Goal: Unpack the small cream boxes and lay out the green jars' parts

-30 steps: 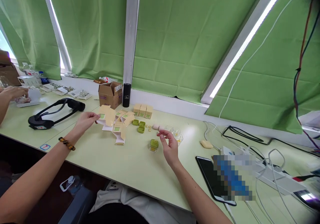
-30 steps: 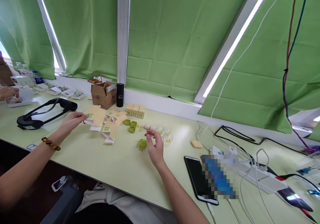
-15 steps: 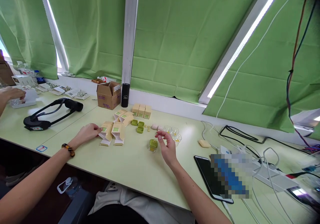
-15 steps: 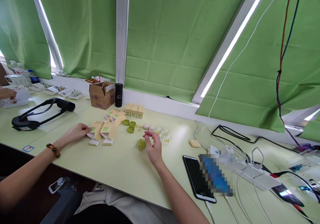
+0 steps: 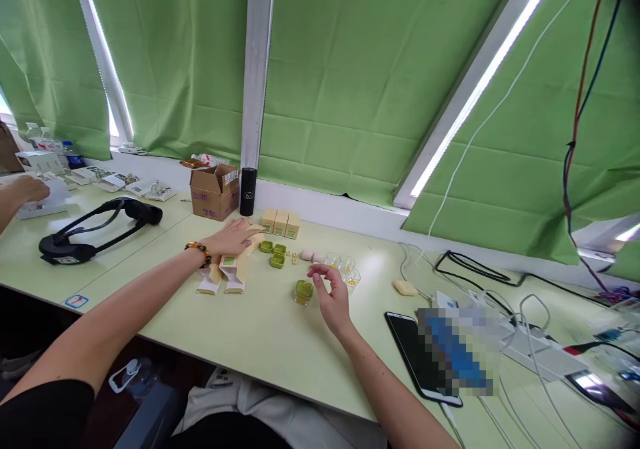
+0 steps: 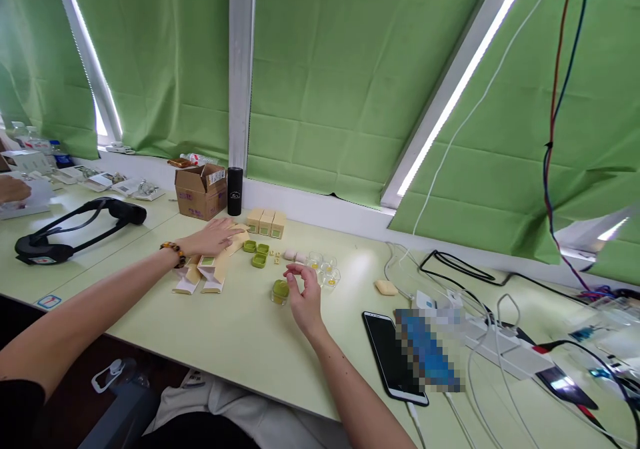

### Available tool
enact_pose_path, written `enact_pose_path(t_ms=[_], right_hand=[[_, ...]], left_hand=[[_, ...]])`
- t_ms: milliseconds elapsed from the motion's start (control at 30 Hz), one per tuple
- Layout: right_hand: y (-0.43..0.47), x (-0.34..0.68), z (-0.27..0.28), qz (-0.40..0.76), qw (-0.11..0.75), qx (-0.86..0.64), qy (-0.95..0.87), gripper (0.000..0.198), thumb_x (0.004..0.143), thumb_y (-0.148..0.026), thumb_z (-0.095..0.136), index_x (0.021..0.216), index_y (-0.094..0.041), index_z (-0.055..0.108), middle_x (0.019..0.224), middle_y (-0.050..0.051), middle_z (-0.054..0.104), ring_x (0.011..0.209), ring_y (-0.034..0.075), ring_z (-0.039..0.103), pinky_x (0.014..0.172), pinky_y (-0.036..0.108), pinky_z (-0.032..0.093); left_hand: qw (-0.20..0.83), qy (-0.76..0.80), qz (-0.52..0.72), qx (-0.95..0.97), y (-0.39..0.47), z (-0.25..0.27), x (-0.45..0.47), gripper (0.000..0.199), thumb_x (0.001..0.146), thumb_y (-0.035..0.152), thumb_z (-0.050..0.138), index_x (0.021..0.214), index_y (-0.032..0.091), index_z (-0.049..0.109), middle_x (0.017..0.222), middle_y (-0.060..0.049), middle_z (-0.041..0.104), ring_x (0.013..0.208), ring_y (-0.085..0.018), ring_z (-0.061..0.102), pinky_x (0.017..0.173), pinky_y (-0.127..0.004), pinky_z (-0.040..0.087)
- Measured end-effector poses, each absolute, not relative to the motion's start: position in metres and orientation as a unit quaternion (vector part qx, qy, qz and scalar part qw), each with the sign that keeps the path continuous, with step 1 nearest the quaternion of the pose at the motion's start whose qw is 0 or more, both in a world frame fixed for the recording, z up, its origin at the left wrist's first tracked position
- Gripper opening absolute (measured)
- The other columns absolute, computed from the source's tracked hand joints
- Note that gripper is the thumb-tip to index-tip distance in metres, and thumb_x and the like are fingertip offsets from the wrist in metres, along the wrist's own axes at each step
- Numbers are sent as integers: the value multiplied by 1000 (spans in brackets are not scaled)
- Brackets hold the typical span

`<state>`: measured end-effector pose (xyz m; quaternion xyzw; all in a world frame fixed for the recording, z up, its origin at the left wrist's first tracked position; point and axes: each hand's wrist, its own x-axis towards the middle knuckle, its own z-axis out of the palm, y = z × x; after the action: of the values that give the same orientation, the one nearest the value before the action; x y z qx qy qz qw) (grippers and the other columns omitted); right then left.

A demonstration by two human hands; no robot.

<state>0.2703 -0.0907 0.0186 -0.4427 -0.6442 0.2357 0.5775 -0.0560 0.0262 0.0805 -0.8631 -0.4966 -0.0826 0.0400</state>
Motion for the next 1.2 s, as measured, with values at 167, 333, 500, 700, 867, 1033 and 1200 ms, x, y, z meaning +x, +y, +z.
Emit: enact_pose_path(t_ms=[167, 333, 500, 700, 867, 1033, 1200], right_hand=[[-90, 271, 19, 231, 582, -441, -642, 26, 99, -45, 60, 111, -24, 71, 106, 8, 72, 107, 27, 64, 101, 47, 49], [-91, 269, 20, 232, 582, -439, -644, 25, 100, -44, 60, 111, -25, 71, 106, 7, 72, 108, 26, 64, 102, 47, 48], [-92, 269, 23, 232, 582, -443, -641, 24, 99, -44, 60, 110, -25, 71, 106, 8, 72, 108, 27, 64, 102, 48, 48], [-93, 270, 23, 229, 583, -443, -641, 26, 100, -45, 59, 111, -25, 70, 107, 8, 72, 109, 26, 64, 103, 48, 49], [-85, 276, 22, 208, 559, -484, -641, 25, 96, -43, 61, 110, -25, 70, 111, 9, 73, 108, 28, 65, 99, 48, 49], [-75, 292, 21, 264, 459, -515, -674, 28, 84, -31, 61, 111, -25, 68, 102, 5, 75, 83, 22, 65, 80, 41, 52], [-75, 298, 22, 318, 416, -492, -696, 42, 76, -22, 56, 117, -26, 65, 104, 2, 74, 81, 19, 64, 75, 35, 50]], left_hand=[[18, -561, -7, -828, 57, 62, -40, 51, 104, 40, 38, 151, 32, 55, 165, -14, 42, 152, -38, 37, 122, -62, 28], [29, -578, -24, -815, 60, 52, -43, 53, 101, 45, 42, 150, 29, 56, 158, -18, 49, 143, -40, 47, 115, -61, 37], [34, -582, -42, -811, 60, 54, -45, 53, 103, 47, 37, 148, 28, 58, 153, -19, 54, 141, -40, 47, 113, -60, 38], [64, -566, -100, -816, 38, 71, -51, 58, 103, 40, 38, 157, 24, 49, 151, -19, 56, 139, -38, 50, 115, -55, 38], [107, -511, -113, -846, -19, 63, -59, 54, 105, 45, 41, 151, 24, 55, 159, -17, 49, 152, -37, 39, 121, -53, 37], [117, -446, -137, -877, -51, 37, -72, 52, 105, 49, 45, 149, 25, 59, 169, -14, 39, 159, -36, 29, 128, -54, 27], [98, -436, -107, -888, -40, 32, -84, 50, 108, 46, 38, 148, 26, 60, 168, -14, 42, 158, -34, 33, 129, -54, 24]])
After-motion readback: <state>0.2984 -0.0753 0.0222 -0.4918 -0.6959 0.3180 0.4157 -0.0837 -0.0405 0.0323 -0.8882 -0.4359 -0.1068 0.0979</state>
